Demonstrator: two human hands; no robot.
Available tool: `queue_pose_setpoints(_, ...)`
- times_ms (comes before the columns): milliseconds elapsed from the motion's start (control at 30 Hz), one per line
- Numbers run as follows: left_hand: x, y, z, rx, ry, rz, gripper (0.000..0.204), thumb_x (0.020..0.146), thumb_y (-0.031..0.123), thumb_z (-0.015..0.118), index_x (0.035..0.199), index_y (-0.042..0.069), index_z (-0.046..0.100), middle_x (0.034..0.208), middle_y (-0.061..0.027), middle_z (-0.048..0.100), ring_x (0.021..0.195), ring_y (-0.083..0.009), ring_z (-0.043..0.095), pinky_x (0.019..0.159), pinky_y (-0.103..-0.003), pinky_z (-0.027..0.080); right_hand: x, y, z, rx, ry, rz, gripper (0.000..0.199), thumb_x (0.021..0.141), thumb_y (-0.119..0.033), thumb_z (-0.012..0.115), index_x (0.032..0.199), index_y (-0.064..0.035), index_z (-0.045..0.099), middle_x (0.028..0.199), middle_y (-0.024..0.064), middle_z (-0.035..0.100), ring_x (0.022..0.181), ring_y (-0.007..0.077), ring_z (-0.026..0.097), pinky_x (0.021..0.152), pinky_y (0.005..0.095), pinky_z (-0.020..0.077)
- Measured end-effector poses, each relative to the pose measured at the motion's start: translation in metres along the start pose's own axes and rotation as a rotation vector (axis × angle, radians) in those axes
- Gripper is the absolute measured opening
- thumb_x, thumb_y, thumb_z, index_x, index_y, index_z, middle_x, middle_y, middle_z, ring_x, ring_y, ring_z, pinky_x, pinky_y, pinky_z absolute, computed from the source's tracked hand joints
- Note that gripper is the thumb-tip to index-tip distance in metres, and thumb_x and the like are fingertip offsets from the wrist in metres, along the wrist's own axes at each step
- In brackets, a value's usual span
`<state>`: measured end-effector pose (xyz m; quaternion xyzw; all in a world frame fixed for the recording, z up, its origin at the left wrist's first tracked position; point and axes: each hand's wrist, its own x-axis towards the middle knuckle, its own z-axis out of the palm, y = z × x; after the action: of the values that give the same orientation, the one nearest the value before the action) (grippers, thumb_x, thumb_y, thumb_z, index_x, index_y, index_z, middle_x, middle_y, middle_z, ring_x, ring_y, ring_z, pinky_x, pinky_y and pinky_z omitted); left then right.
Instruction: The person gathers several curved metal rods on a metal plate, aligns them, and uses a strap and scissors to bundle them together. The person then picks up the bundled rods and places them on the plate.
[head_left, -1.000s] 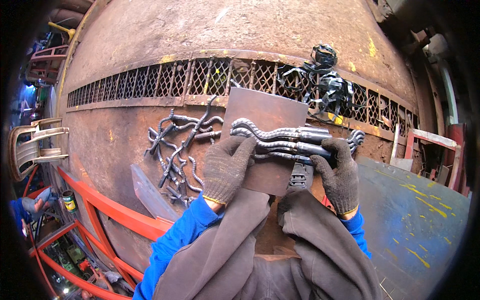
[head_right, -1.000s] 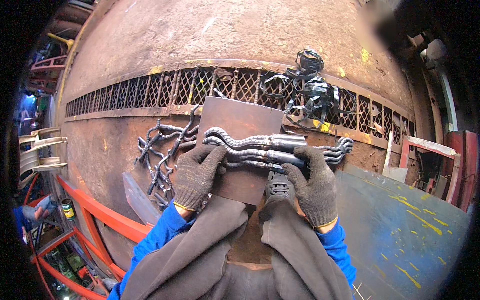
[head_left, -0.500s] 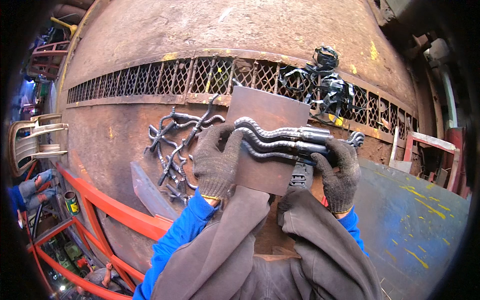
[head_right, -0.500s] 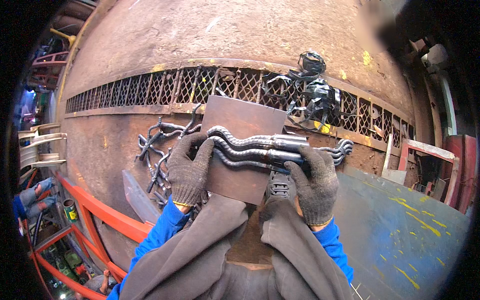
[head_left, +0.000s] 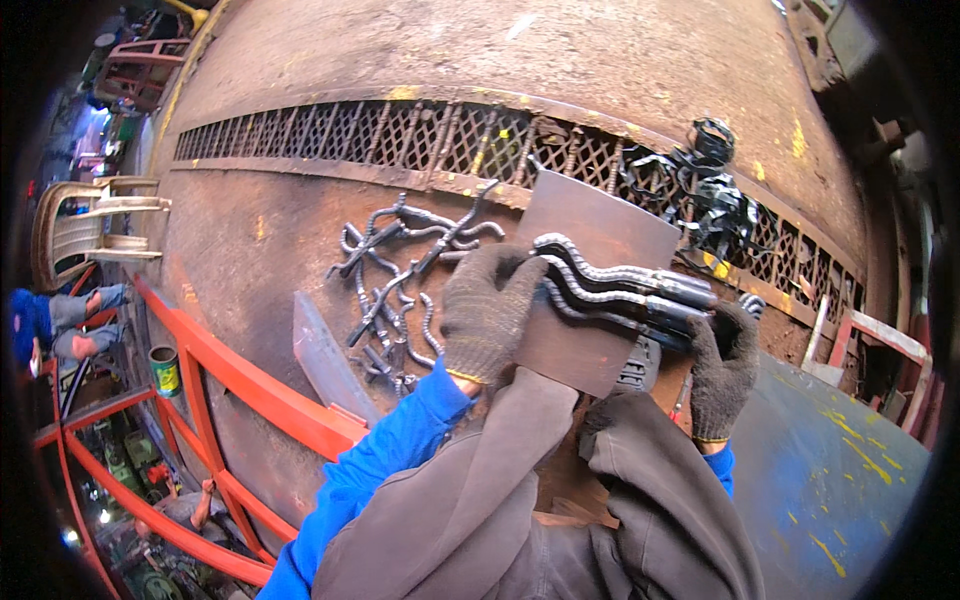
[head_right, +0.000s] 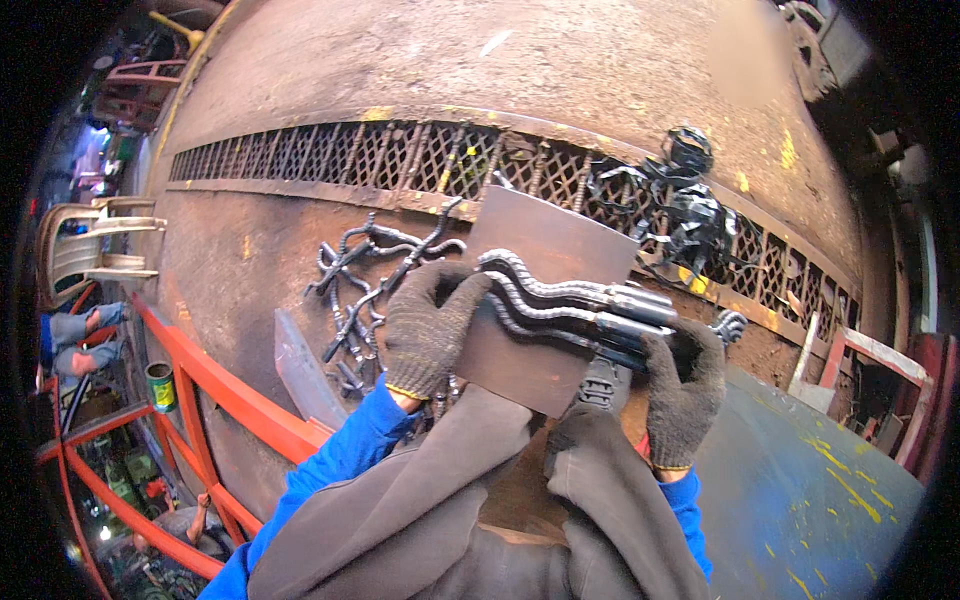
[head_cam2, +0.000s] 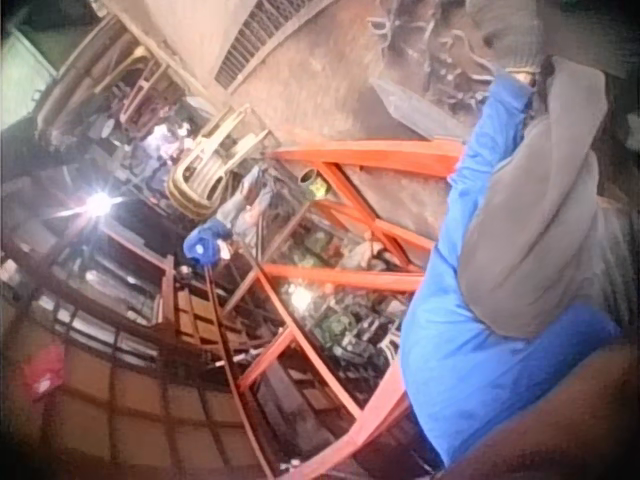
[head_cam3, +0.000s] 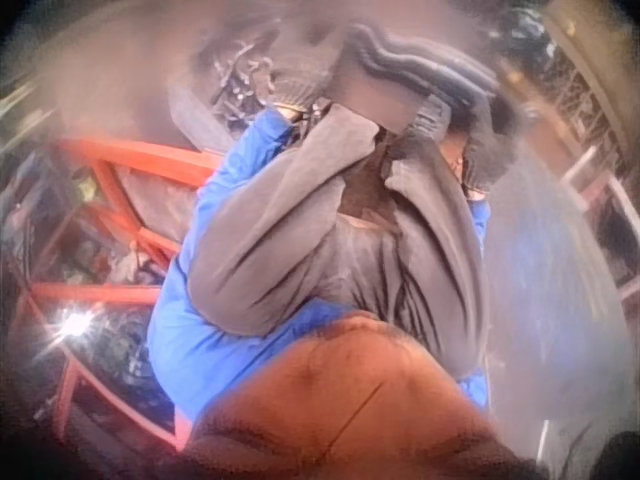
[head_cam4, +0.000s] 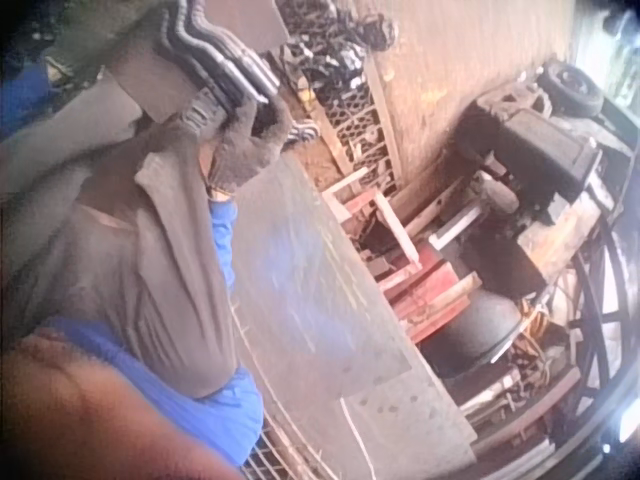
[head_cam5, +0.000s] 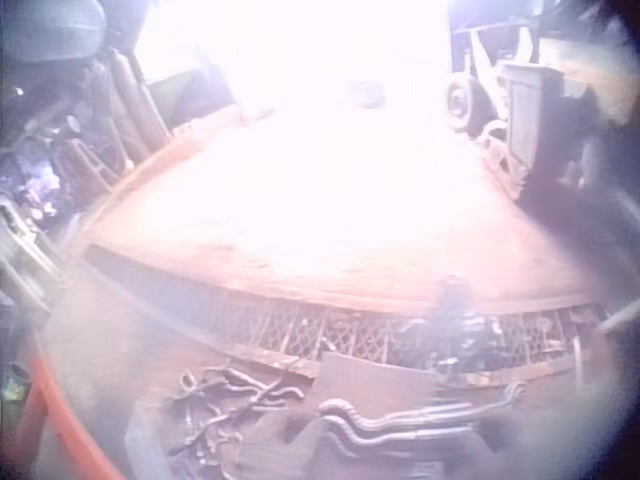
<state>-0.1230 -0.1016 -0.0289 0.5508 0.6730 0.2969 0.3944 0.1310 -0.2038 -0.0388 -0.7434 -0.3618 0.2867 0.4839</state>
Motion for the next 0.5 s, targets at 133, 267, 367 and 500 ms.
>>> queue_pose_setpoints(133, 0.004, -0.016, -0.014, -0.017, 0.104, 0.072, 0.024, 0.094, 0.02, 0.074, 0.107, 0.0, 0.072, 0.096, -0.0111, 0.073, 0.085, -0.0166, 0.067, 0.079, -0.033, 0.054, -0.002, 0.002, -0.003, -0.018, -0.005, 0.001, 0.033, 0.091, -0.005, 0.077, 0.121, -0.003, 0.064, 0.106, 0.0052, 0.068, 0.096, 0.0124, 0.064, 0.087, 0.0289, 0.0523)
queue_pose_setpoints(267, 0.024, -0.096, -0.046, 0.166, 0.31, 0.037, 0.023, 0.096, 0.019, 0.068, 0.11, -0.001, 0.067, 0.098, -0.0157, 0.073, 0.087, -0.0242, 0.069, 0.082, -0.036, 0.054, 0.0, 0.009, -0.012, -0.016, 0.028, 0.026, 0.028, 0.099, -0.013, 0.07, 0.124, -0.0029, 0.063, 0.113, 0.0068, 0.068, 0.101, 0.0134, 0.063, 0.091, 0.0298, 0.0517)
queue_pose_setpoints(367, 0.02, -0.183, -0.077, 0.528, 0.084, -0.109, 0.028, 0.092, 0.026, 0.072, 0.103, 0.001, 0.068, 0.101, -0.0187, 0.071, 0.092, -0.0323, 0.069, 0.084, -0.042, 0.054, 0.005, 0.011, -0.015, -0.049, 0.015, 0.008, 0.025, 0.104, -0.018, 0.064, 0.123, -0.0021, 0.063, 0.113, 0.0076, 0.068, 0.103, 0.0139, 0.062, 0.092, 0.0302, 0.0509)
queue_pose_setpoints(500, 0.011, -0.164, -0.067, 0.954, -0.161, -0.086, 0.04, 0.086, 0.038, 0.076, 0.102, 0.003, 0.068, 0.104, -0.0198, 0.067, 0.101, -0.038, 0.066, 0.086, -0.05, 0.053, 0.007, 0.011, -0.018, -0.055, 0.04, 0.019, 0.026, 0.104, -0.02, 0.064, 0.122, -0.0016, 0.064, 0.114, 0.0076, 0.067, 0.104, 0.0147, 0.062, 0.093, 0.0301, 0.0503)
